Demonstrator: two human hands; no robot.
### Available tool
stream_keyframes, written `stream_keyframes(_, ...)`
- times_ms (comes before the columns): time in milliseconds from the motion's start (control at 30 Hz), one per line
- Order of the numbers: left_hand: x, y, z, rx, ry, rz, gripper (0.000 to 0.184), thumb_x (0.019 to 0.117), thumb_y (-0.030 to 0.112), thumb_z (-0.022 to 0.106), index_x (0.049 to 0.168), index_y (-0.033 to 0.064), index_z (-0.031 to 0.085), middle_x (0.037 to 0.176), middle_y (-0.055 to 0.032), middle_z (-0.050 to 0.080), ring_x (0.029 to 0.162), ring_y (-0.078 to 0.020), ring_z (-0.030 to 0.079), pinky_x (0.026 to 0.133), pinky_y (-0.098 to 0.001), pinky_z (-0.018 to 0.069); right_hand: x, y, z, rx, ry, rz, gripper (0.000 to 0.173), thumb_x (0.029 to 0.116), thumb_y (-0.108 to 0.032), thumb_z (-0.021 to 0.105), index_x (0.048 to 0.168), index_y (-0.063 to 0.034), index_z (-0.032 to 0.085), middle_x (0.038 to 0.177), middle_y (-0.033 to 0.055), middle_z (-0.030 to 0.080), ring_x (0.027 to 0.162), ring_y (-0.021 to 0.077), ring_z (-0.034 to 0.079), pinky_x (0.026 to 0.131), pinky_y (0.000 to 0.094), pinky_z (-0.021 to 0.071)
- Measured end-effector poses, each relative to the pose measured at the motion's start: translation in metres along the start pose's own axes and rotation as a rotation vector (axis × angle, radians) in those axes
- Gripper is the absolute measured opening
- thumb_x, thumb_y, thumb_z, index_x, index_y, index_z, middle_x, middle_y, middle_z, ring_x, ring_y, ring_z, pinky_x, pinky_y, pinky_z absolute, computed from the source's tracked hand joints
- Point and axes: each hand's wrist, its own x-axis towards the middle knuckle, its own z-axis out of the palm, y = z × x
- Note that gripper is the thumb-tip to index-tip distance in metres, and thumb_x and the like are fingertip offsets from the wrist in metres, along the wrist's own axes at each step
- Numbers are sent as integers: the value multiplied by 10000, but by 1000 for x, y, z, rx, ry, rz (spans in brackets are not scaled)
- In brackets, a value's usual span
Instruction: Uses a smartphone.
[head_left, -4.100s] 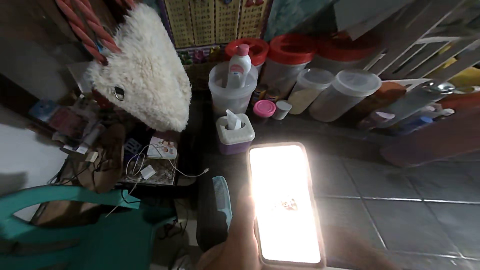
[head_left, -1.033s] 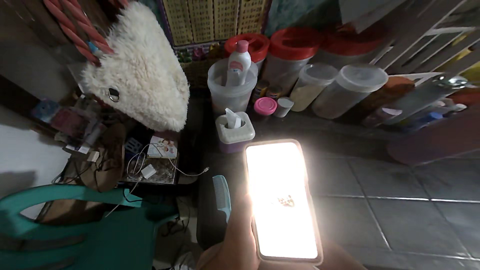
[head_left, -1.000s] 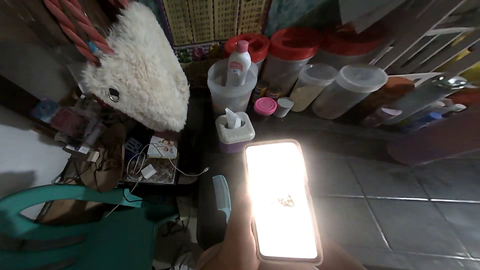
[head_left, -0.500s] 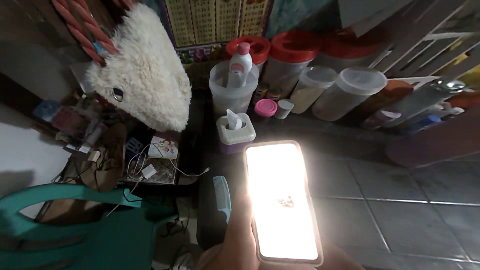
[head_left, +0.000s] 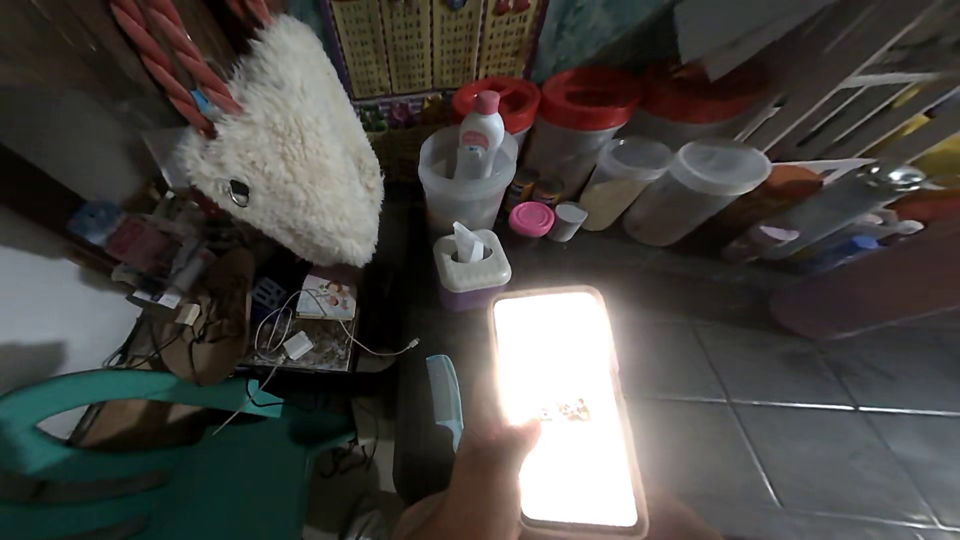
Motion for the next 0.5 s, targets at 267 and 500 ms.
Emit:
stream_keyframes(267, -1, -7, -4, -119, -122, 33, 742, 810, -67, 483, 1487, -71, 179, 1298, -48, 545, 1139, -32, 607, 960, -259, 536, -33, -23, -16, 34, 24, 80, 502, 1045, -367, 566, 1326, 47, 615, 1325, 315, 616, 1273, 501, 567, 1025, 697, 425)
stream_keyframes(500, 0, -1, 0, -49, -72, 27, 670, 943, 30, 494, 1523, -89, 180, 1355, -98, 523, 1189, -34, 573, 1011, -236, 498, -25, -18, -13, 66, 39, 57, 506, 1033, -393, 579, 1336, 11, 620, 1315, 293, 630, 1266, 481, 578, 1026, 697, 423)
